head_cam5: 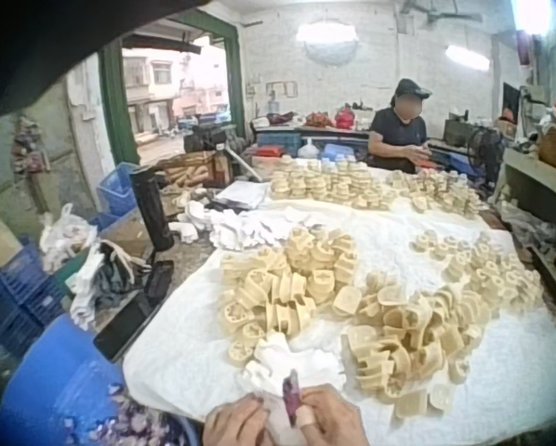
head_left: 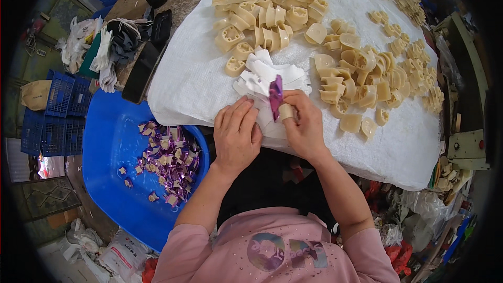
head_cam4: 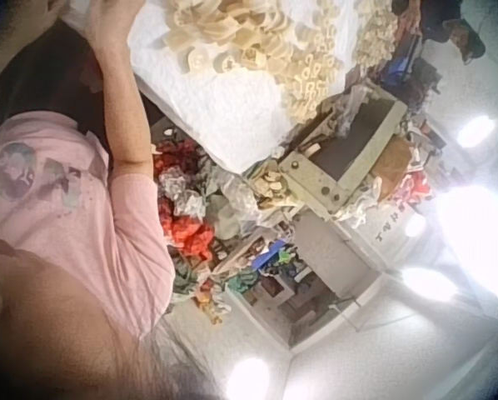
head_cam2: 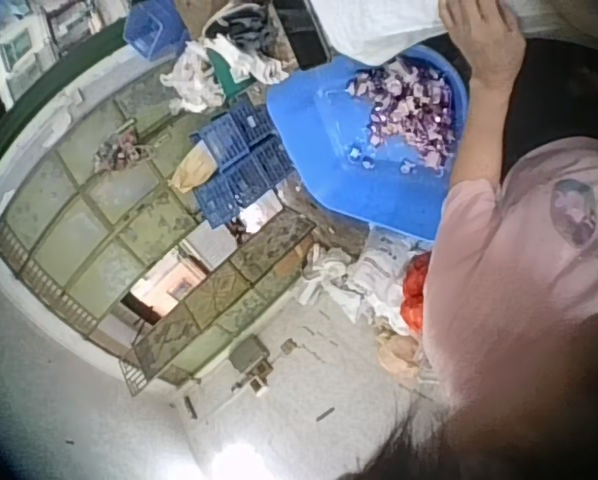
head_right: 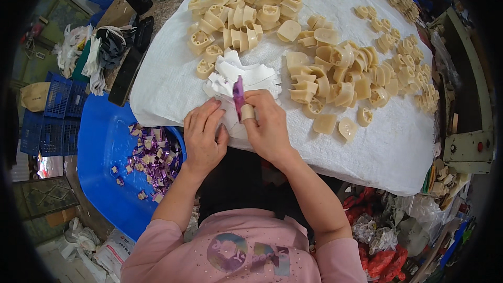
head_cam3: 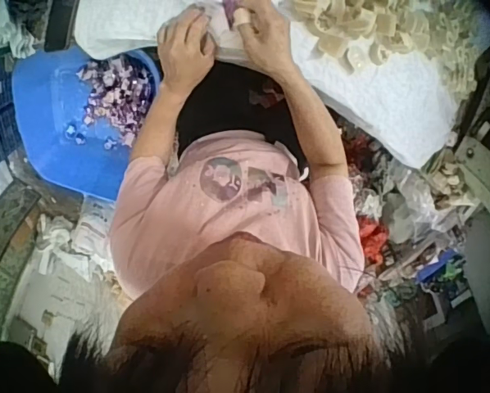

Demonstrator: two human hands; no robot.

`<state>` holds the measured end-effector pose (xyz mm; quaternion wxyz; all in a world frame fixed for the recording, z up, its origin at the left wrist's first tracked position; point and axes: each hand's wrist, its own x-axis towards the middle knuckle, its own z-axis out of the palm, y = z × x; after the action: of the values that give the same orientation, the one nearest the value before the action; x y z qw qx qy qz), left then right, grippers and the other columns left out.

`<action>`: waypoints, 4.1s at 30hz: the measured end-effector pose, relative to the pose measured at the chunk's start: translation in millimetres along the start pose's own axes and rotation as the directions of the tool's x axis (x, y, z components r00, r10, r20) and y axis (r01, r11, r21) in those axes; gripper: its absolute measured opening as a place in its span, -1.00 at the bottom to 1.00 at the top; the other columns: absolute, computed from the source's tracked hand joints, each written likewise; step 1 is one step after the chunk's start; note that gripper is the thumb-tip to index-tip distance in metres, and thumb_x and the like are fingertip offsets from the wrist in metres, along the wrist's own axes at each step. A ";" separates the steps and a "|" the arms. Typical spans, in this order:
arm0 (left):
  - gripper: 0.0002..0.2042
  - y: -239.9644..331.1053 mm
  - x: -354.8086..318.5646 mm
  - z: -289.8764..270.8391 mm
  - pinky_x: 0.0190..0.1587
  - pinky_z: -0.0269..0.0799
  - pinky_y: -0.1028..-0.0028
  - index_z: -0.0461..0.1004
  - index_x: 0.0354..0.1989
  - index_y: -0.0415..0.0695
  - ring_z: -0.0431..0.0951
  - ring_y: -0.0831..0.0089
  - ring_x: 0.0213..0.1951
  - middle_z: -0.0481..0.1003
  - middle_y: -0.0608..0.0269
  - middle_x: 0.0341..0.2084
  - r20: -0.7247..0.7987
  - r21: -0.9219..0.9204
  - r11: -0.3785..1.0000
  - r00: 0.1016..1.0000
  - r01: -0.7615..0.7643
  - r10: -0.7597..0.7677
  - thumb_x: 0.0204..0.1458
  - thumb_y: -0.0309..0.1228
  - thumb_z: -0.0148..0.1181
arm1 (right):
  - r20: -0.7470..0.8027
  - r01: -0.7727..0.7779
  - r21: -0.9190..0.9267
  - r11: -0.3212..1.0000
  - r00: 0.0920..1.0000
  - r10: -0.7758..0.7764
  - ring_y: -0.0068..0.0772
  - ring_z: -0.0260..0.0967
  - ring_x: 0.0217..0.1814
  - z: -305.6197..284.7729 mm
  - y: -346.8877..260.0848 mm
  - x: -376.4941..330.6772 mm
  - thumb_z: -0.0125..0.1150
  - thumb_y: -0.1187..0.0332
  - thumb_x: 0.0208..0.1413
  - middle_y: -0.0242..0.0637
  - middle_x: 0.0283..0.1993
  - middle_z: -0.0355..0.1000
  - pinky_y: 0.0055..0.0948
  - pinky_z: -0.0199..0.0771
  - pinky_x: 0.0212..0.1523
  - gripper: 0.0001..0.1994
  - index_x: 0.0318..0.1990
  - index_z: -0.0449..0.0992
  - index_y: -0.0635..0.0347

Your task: The person is manually assembling shoe components by fitting white padding strips into yellow midsoles and purple outer shells.

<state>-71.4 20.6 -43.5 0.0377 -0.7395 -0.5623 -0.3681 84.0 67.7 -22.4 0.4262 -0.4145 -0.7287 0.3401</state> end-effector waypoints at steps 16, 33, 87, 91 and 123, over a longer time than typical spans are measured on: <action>-0.76 9.5 17.8 -10.9 0.05 0.16 0.29 0.52 -0.22 -0.11 0.33 0.20 -0.03 0.40 0.17 -0.13 -0.047 -0.062 0.988 0.988 0.141 -0.144 -0.13 -0.47 0.23 | 0.084 0.051 -0.184 0.982 0.996 -0.036 -0.07 0.14 -0.11 5.8 -1.0 3.4 0.13 0.56 -0.09 -0.22 -0.20 0.35 -0.21 0.17 -0.06 -0.85 -0.30 0.44 0.23; -0.89 2.7 17.7 5.1 -0.11 0.11 0.30 0.44 -0.51 -0.15 0.29 0.28 -0.19 0.33 0.29 -0.44 -0.071 0.039 0.959 0.958 0.281 -0.278 -0.24 -0.52 0.24 | -0.124 -0.078 0.071 0.994 0.989 0.086 -0.06 0.33 -0.22 5.6 8.5 -10.6 0.11 0.61 -0.09 -0.09 -0.16 0.34 -0.30 0.36 -0.24 -0.82 -0.28 0.34 0.29; -0.51 98.5 9.2 15.6 -0.47 0.26 0.55 0.09 0.22 -0.41 0.36 0.55 -0.50 0.49 0.07 -0.29 0.766 -0.635 -0.327 0.625 0.700 -0.149 0.30 -0.23 -0.29 | -0.461 -0.302 -0.179 0.936 0.866 0.191 -0.10 0.23 -0.14 -142.7 29.5 -105.8 0.19 0.63 -0.21 -0.21 -0.14 0.33 -0.26 0.31 -0.16 -0.77 -0.34 0.40 0.20; -0.55 99.2 5.6 17.1 -0.53 0.19 0.56 0.16 0.21 -0.32 0.31 0.57 -0.55 0.49 0.09 -0.22 0.767 -0.639 -0.367 0.599 0.676 -0.232 0.28 -0.23 -0.21 | -0.229 -0.176 -0.614 0.770 0.973 0.039 -0.11 0.25 -0.18 -149.8 6.0 -99.7 0.14 0.69 -0.28 -0.22 -0.16 0.33 -0.33 0.37 -0.25 -0.71 -0.31 0.42 0.19; -0.56 116.2 10.6 -13.1 0.18 0.23 0.31 0.21 0.11 -0.49 0.36 0.31 0.11 0.31 -0.06 0.08 0.676 -0.719 -0.322 0.727 0.616 -0.119 0.25 -0.30 -0.16 | -0.391 0.401 -0.118 0.908 0.822 -0.414 -0.14 0.33 -0.17 -69.4 -14.8 -82.7 0.16 0.75 -0.20 -0.16 -0.09 0.40 -0.31 0.41 -0.19 -0.54 -0.06 0.42 0.20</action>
<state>22.9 -19.4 13.8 -0.7440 -0.3170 -0.2899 -0.5118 166.2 -2.7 -9.8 0.6249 -0.3171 -0.7003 0.1361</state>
